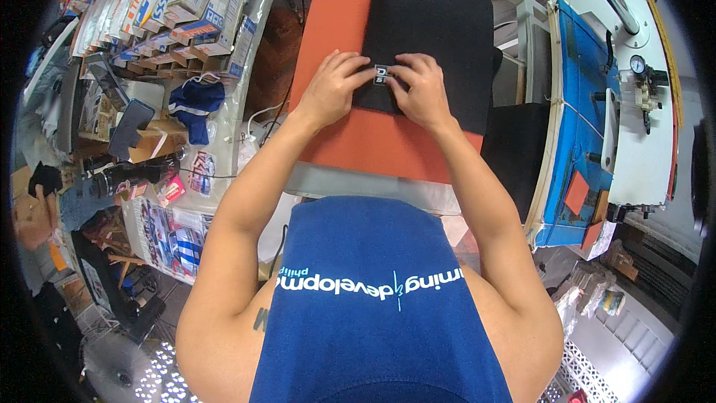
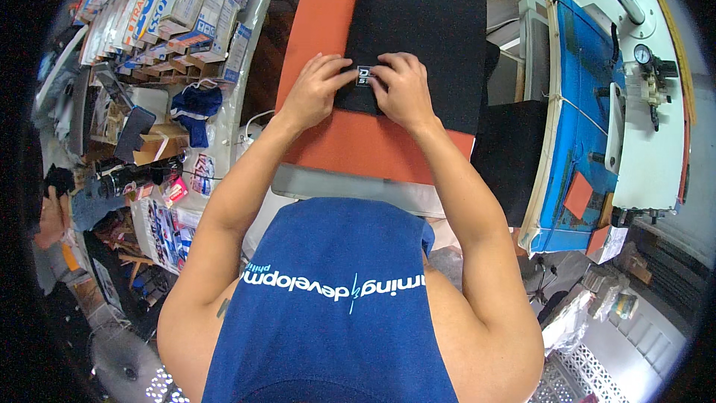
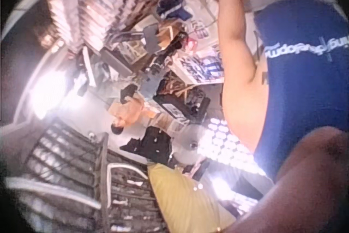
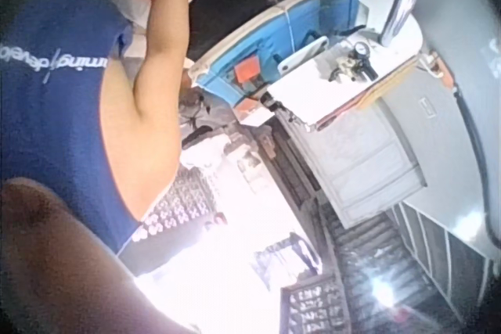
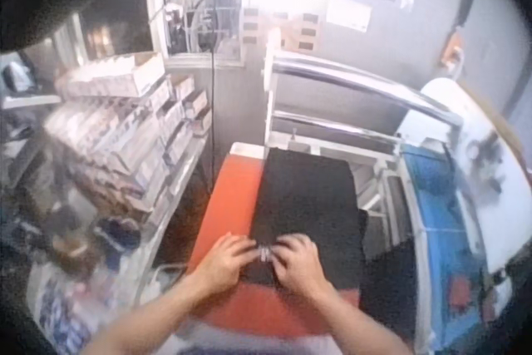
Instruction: The person places black t-shirts on a heat press, aligns a car graphic transfer, and presses the machine to apply the design. They repeat this process for multiple shirts, flipping them to print on both sides and stacking the finished items.
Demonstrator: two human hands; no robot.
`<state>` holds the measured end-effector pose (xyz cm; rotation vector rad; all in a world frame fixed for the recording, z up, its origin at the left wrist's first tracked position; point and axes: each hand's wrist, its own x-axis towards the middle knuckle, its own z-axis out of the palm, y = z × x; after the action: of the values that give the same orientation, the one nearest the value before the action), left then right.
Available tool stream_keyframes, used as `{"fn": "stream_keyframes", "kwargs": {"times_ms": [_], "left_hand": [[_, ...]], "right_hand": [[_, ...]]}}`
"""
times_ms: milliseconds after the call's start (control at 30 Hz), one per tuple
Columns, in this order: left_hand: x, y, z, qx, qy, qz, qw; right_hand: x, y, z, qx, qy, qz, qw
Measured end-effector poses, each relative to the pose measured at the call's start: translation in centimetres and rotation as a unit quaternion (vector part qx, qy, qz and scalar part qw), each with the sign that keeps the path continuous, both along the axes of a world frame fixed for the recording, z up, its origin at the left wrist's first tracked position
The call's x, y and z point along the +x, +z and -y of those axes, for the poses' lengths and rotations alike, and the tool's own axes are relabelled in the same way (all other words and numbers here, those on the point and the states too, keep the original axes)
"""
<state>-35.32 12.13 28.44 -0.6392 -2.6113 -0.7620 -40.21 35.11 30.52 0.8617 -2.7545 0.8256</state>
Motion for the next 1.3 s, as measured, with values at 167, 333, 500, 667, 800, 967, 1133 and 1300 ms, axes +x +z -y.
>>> {"fn": "stream_keyframes", "kwargs": {"times_ms": [167, 333, 500, 667, 800, 967, 1133, 1300], "left_hand": [[-0.1, -0.3, 0.3, 0.078, 0.023, 0.017, 0.997], [0.1, 0.1, 0.1, 0.001, 0.013, -0.020, 1.000], [0.2, 0.3, 0.0, -0.018, 0.021, -0.004, 1.000], [0.2, 0.3, 0.0, -0.009, 0.021, -0.003, 1.000], [0.3, 0.2, 0.0, -0.017, 0.021, -0.002, 1.000], [0.3, 0.0, -0.1, -0.020, 0.030, 0.006, 0.999], [0.2, -0.2, -0.1, -0.023, 0.034, 0.000, 0.999], [0.3, -0.1, -0.1, -0.030, 0.037, 0.000, 0.999]], "right_hand": [[1.2, -1.6, -0.5, -0.019, 0.003, -0.091, 0.996], [1.1, -1.7, -0.4, -0.023, -0.005, -0.090, 0.996], [1.2, -1.7, -0.5, -0.028, -0.015, -0.086, 0.996], [1.2, -1.8, -0.5, -0.023, -0.011, -0.090, 0.996], [1.2, -1.7, -0.5, -0.029, -0.012, -0.085, 0.996], [1.2, -1.8, -0.5, -0.035, -0.023, -0.084, 0.996], [1.1, -1.9, -0.5, -0.038, -0.024, -0.086, 0.995], [1.2, -1.8, -0.6, -0.035, -0.022, -0.072, 0.997]]}}
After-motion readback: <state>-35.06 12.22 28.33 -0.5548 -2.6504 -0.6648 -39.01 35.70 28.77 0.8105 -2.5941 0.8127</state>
